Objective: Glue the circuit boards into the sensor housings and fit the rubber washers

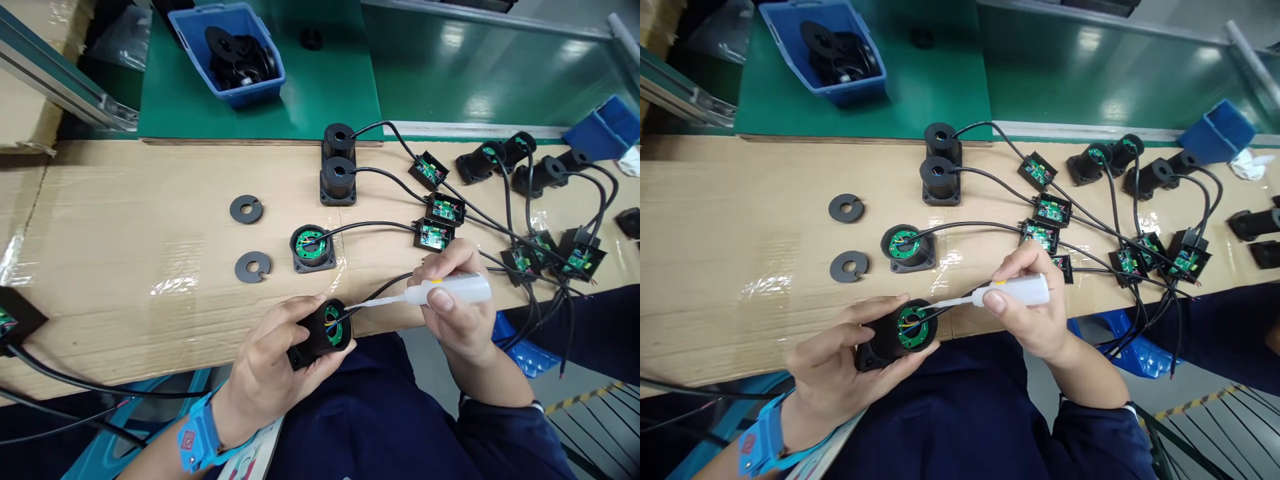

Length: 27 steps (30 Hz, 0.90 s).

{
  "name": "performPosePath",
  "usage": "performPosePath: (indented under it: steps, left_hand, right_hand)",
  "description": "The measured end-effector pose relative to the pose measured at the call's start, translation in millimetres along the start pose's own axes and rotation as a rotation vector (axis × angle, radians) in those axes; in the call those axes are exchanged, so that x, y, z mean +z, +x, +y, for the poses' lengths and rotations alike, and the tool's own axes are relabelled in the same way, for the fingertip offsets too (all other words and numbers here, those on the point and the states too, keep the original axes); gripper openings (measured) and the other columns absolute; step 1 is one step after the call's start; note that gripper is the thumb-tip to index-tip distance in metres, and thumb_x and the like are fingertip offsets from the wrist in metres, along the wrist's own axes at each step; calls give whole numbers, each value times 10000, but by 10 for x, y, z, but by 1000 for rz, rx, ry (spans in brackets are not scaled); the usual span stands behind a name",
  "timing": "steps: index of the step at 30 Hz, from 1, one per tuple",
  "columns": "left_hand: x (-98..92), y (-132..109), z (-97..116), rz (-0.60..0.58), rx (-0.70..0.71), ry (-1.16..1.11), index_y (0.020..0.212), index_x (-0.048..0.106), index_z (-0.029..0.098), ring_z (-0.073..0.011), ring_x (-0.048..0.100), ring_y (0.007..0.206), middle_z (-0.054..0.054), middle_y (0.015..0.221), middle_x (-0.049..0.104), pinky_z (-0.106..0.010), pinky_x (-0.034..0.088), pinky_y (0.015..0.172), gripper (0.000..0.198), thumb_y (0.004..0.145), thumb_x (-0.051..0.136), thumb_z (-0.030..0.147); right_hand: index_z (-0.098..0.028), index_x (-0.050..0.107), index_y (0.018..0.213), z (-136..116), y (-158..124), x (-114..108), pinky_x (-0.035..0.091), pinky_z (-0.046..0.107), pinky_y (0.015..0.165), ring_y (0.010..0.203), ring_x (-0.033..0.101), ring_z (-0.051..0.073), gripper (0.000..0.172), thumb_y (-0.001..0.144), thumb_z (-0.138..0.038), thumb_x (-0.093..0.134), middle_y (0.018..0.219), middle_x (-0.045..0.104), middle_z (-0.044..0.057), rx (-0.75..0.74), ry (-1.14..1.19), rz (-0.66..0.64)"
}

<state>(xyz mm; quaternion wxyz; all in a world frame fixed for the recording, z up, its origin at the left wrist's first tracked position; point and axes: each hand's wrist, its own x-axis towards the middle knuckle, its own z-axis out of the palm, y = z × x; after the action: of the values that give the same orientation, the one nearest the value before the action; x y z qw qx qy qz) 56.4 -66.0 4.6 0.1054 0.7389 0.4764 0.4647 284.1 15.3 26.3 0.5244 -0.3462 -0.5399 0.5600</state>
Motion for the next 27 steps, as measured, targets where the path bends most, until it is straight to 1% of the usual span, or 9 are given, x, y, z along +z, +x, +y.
performPosePath:
  steps: [2,4,6,10,13,15,20,24,27]
  left_hand:
    - [-6,6,4,-9,8,4,944,448,206,-243,778,939,-137,1030,743,-315,671,775,541,696,928,233]
    - [-6,5,8,-8,8,-2,952,451,199,-240,774,951,-148,1039,740,-320,672,787,544,695,930,228]
    - [-4,1,15,-8,13,-9,953,457,191,-239,770,963,-157,1044,738,-323,671,807,543,692,932,219]
    - [-6,-10,25,-13,10,-7,953,466,189,-231,769,970,-150,1066,741,-324,673,828,530,701,929,233]
    - [-10,-17,26,-19,7,-8,959,469,189,-233,767,987,-149,1088,739,-329,674,839,528,704,928,241]
    - [-11,-21,26,-25,6,-14,966,469,186,-237,765,993,-154,1092,736,-337,673,845,532,703,929,230]
    - [-9,-31,27,-41,7,-37,987,466,175,-245,761,1005,-167,1099,723,-355,673,857,528,715,918,199]
    - [-8,-47,18,-46,9,-48,997,466,169,-247,751,1034,-165,1120,710,-367,669,875,523,722,911,173]
    - [-10,-58,14,-48,7,-60,1001,471,163,-250,746,1045,-168,1131,703,-371,669,876,519,723,910,172]
  right_hand:
    - [-253,628,921,32,-41,0,322,288,444,505,450,121,243,878,-447,767,716,572,-18,-56,-33,0]
    - [-246,638,931,50,-76,-4,321,296,415,477,455,123,302,886,-524,745,696,580,-12,-94,-61,-6]
    - [-242,646,954,42,-96,-8,335,300,392,458,462,125,333,885,-554,739,679,589,-8,-134,-111,-36]
    - [-216,635,1014,-57,-75,8,399,298,380,450,501,125,263,931,-452,718,697,619,9,-297,-272,-177]
    - [-206,613,992,-147,-37,44,441,307,381,431,525,127,231,937,-406,716,692,602,1,-376,-410,-240]
    - [-208,602,973,-183,-23,68,452,313,375,423,537,133,218,950,-403,695,679,593,0,-398,-470,-250]
    - [-211,595,962,-200,-15,99,476,308,372,418,545,134,203,960,-393,685,680,616,9,-412,-511,-278]
    - [-211,597,981,-203,-9,107,510,292,398,464,594,145,178,967,-370,675,702,637,11,-423,-513,-299]
    - [-207,594,979,-208,-11,111,519,285,410,492,615,151,172,980,-368,654,697,631,6,-426,-515,-289]
